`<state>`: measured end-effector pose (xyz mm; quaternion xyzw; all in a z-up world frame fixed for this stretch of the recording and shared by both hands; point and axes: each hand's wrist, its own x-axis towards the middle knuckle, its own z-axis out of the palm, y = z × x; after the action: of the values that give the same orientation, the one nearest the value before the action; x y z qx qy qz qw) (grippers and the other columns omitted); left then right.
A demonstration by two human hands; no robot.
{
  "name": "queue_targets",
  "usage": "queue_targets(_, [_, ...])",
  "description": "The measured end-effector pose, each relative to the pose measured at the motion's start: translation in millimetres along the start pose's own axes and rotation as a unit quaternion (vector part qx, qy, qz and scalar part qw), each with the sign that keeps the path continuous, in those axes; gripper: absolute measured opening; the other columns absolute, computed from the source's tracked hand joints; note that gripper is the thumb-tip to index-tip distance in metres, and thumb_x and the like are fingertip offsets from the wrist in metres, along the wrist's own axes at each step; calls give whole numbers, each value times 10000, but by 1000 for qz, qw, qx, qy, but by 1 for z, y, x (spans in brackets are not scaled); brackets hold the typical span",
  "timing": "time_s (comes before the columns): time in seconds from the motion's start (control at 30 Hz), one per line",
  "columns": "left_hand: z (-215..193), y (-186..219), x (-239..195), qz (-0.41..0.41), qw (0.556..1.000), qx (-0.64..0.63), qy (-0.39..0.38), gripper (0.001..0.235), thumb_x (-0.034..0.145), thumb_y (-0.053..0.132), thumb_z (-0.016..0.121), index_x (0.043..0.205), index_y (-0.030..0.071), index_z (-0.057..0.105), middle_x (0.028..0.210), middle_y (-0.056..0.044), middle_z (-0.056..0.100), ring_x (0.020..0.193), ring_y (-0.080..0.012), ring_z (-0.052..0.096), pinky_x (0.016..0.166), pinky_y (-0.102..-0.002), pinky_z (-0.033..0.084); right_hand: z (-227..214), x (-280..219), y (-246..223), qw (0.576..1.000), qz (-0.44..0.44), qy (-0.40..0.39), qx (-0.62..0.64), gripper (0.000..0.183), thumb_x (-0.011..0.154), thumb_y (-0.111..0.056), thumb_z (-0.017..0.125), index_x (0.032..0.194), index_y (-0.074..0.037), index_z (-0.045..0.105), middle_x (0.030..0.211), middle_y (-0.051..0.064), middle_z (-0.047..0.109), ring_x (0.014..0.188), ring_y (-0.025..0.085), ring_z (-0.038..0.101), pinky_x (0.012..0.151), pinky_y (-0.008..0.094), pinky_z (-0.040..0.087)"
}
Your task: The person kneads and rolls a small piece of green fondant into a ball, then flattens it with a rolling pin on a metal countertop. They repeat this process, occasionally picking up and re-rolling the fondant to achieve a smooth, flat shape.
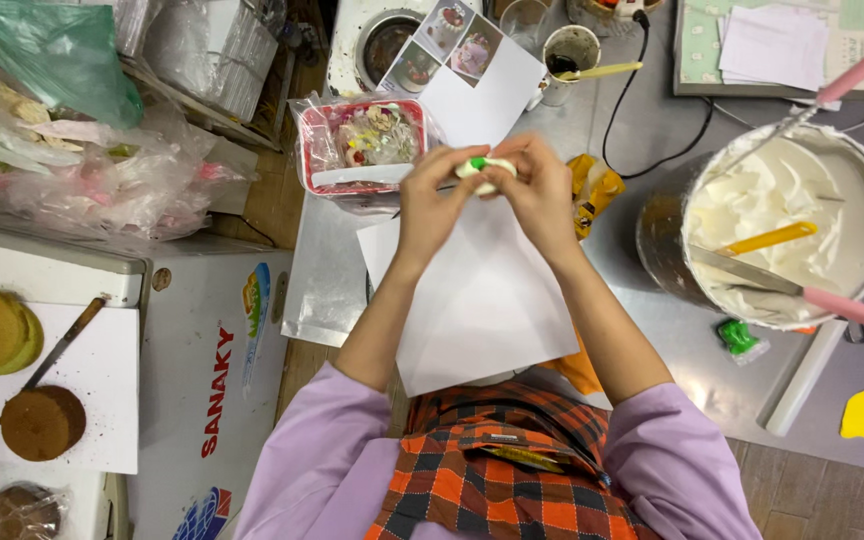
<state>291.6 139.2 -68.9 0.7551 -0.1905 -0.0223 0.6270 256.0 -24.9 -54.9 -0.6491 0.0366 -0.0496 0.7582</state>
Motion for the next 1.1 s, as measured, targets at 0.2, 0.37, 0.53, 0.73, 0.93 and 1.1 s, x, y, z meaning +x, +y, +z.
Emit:
queue_targets(0.2, [-20,-51,55,-92,932,-344,70,297,1043,70,678,1335,21,659,1160,-131,706,1009,-142,687,873,-274,563,-16,47,34,994,47,31,97,107,1032,-67,662,1102,-10,605,1020,106,733,898,149,734,802,281,622])
queue_targets(0.37, [-18,-32,58,-182,919,-334,-104,639,847,55,790,1401,162,490,1271,-90,566,917,-124,671,779,-319,599,-4,42,32,990,41,90,98,256,1051,-121,646,1241,51,653,1202,100,738,1009,142,697,903,289,600])
queue_targets(0.53, [-8,7,45,37,992,-80,-87,550,841,24,807,1352,69,609,1379,-62,567,1174,-196,599,935,-314,547,13,-4,12,981,75,28,178,436,1041,-265,539,1401,-25,587,1284,23,711,1172,115,678,1042,263,539])
queue_targets(0.73, [19,41,-24,54,992,-70,-93,268,874,-72,702,1116,40,727,1162,-61,688,1094,-184,670,965,-317,547,-21,-84,-10,998,59,-5,-17,347,1043,-124,652,1323,81,675,1147,145,749,1051,188,688,940,317,559])
queue_targets(0.93, [65,84,-66,-81,938,-331,-57,256,958,-114,679,1155,49,684,1032,-68,694,888,-153,662,858,-296,560,-72,-169,-37,990,54,39,121,411,1005,-113,624,1370,71,581,1216,185,729,1081,226,751,970,341,615])
queue_targets(1.1, [131,134,-105,-204,913,-205,-287,705,740,-30,819,1383,148,594,940,-28,640,862,-154,652,805,-312,560,-111,-242,-40,973,10,202,113,488,1065,-246,629,1414,94,601,1442,217,650,1281,255,651,1121,362,522])
